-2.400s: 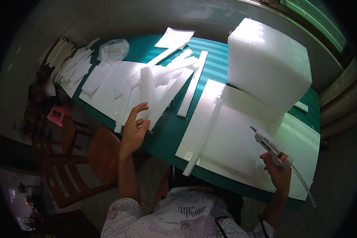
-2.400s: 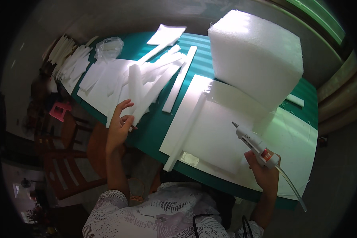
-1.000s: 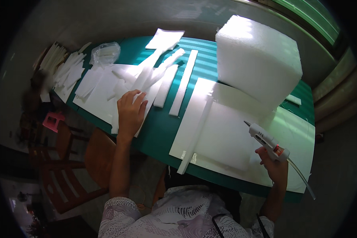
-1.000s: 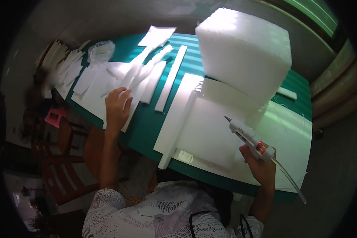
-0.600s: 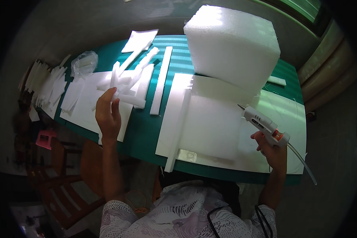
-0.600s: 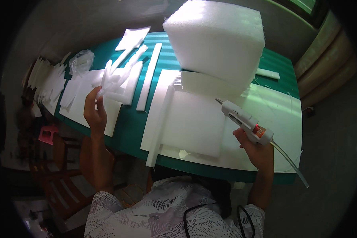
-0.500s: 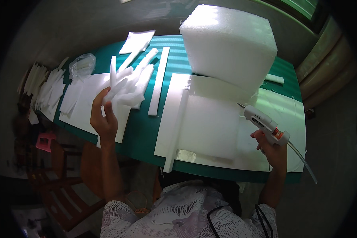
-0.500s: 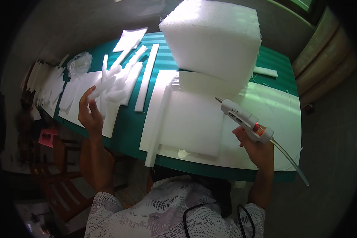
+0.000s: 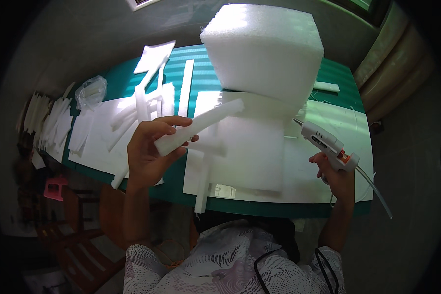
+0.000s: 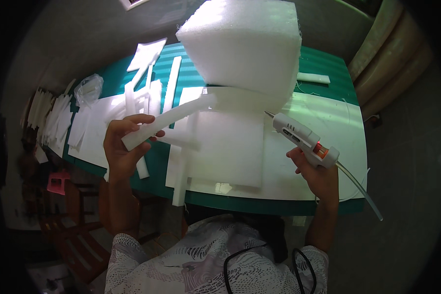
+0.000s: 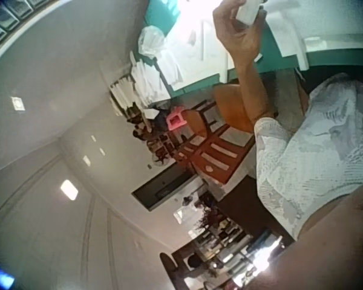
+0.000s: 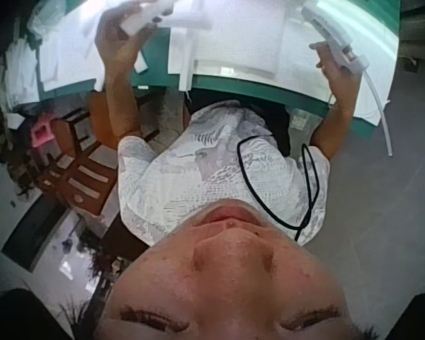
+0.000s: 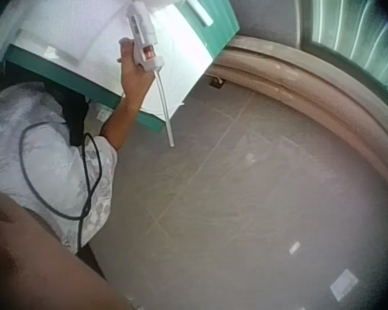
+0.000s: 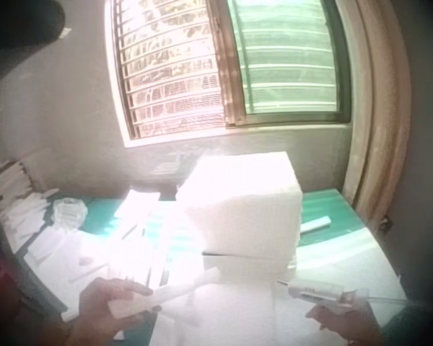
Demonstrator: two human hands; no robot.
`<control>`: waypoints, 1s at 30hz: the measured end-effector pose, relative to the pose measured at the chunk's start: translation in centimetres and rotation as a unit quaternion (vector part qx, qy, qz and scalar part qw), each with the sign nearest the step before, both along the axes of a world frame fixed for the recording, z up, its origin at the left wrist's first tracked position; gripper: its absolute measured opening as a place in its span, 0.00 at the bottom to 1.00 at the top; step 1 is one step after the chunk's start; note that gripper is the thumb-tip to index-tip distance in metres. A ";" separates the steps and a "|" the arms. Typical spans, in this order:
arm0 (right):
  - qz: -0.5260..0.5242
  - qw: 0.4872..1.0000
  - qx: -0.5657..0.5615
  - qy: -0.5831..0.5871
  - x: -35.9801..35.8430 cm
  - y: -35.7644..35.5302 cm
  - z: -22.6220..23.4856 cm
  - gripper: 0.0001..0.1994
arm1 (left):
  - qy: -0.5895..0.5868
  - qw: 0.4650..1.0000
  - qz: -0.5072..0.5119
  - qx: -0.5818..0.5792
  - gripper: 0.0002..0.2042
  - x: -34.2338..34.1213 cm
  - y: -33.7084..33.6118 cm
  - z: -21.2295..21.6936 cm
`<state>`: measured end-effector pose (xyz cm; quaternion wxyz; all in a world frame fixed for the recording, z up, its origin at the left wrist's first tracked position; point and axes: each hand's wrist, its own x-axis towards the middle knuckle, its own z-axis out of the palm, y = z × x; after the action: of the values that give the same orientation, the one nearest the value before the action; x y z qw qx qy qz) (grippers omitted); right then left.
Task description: Using a hot glue gun to assemble various pieces of white foam into a larger structure.
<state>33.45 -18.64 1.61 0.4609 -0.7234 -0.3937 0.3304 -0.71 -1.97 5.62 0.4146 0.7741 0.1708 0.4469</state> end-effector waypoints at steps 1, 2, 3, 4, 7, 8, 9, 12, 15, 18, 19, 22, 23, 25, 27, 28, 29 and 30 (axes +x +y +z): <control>0.004 1.000 0.008 -0.002 0.1 -0.1 -0.2 0.15 | 0.001 1.000 -0.003 -0.001 0.17 0.3 0.1 -0.1; 0.001 1.000 0.009 -0.002 0.2 -0.2 -0.2 0.15 | -0.012 0.998 -0.033 -0.044 0.16 0.7 0.1 0.0; 0.002 1.000 0.016 -0.002 0.3 -0.4 -0.2 0.16 | -0.025 0.994 -0.064 -0.088 0.16 0.9 0.2 0.0; 0.002 1.000 0.023 -0.003 0.5 -0.6 -0.2 0.16 | -0.025 0.994 -0.066 -0.087 0.16 1.0 0.4 0.0; -0.011 0.999 0.031 -0.003 0.7 -0.8 0.0 0.16 | -0.022 0.992 -0.076 -0.099 0.15 0.8 1.8 -0.6; -0.012 0.999 0.031 -0.002 0.8 -0.8 -0.1 0.16 | -0.013 0.991 -0.067 -0.116 0.14 0.7 2.1 -0.9; -0.010 0.999 0.034 0.006 1.0 -0.9 -0.2 0.15 | -0.005 0.990 -0.058 -0.132 0.14 0.6 2.3 -1.2; -0.010 0.999 0.042 0.014 1.2 -1.0 -0.5 0.15 | 0.040 0.996 -0.019 -0.075 0.13 0.9 2.9 -2.3; -0.010 0.999 0.039 0.013 1.0 -1.1 -0.4 0.14 | 0.059 0.995 0.046 -0.063 0.14 0.7 2.6 -3.7; -0.011 0.999 0.032 0.013 0.9 -1.0 -0.6 0.14 | 0.128 0.982 0.134 0.041 0.15 0.4 2.0 -4.9; -0.013 0.999 0.033 0.012 0.9 -1.0 -0.7 0.14 | 0.127 0.981 0.139 0.052 0.15 0.5 2.0 -5.2; -0.007 1.000 0.029 0.007 0.7 -0.8 -0.7 0.14 | 0.078 0.981 0.157 0.083 0.15 0.7 2.6 -7.4; -0.004 1.000 0.030 0.007 0.8 -0.8 -0.8 0.14 | 0.081 0.973 0.165 0.138 0.16 0.9 3.0 -7.9; -0.001 0.999 0.041 0.006 0.8 -0.7 -0.8 0.14 | 0.094 0.969 0.177 0.145 0.16 0.7 3.5 -8.7; -0.006 0.999 0.037 0.014 0.7 -0.6 -0.6 0.14 | 0.082 0.962 0.193 0.175 0.16 1.2 4.1 -9.2; -0.009 0.999 0.036 0.024 0.6 -0.4 -0.4 0.15 | 0.080 0.962 0.193 0.175 0.16 1.2 4.5 -9.1; -0.010 0.999 0.035 0.023 0.6 -0.4 -0.5 0.15 | 0.056 0.961 0.205 0.175 0.16 1.4 4.7 -8.7; -0.006 0.999 0.033 0.017 0.6 -0.3 -0.5 0.15 | 0.032 0.960 0.217 0.176 0.16 1.4 4.8 -8.1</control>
<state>34.07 -18.98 1.13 0.4935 -0.7043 -0.3921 0.3266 0.73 2.78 -2.53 0.1590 0.7930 0.2660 0.5245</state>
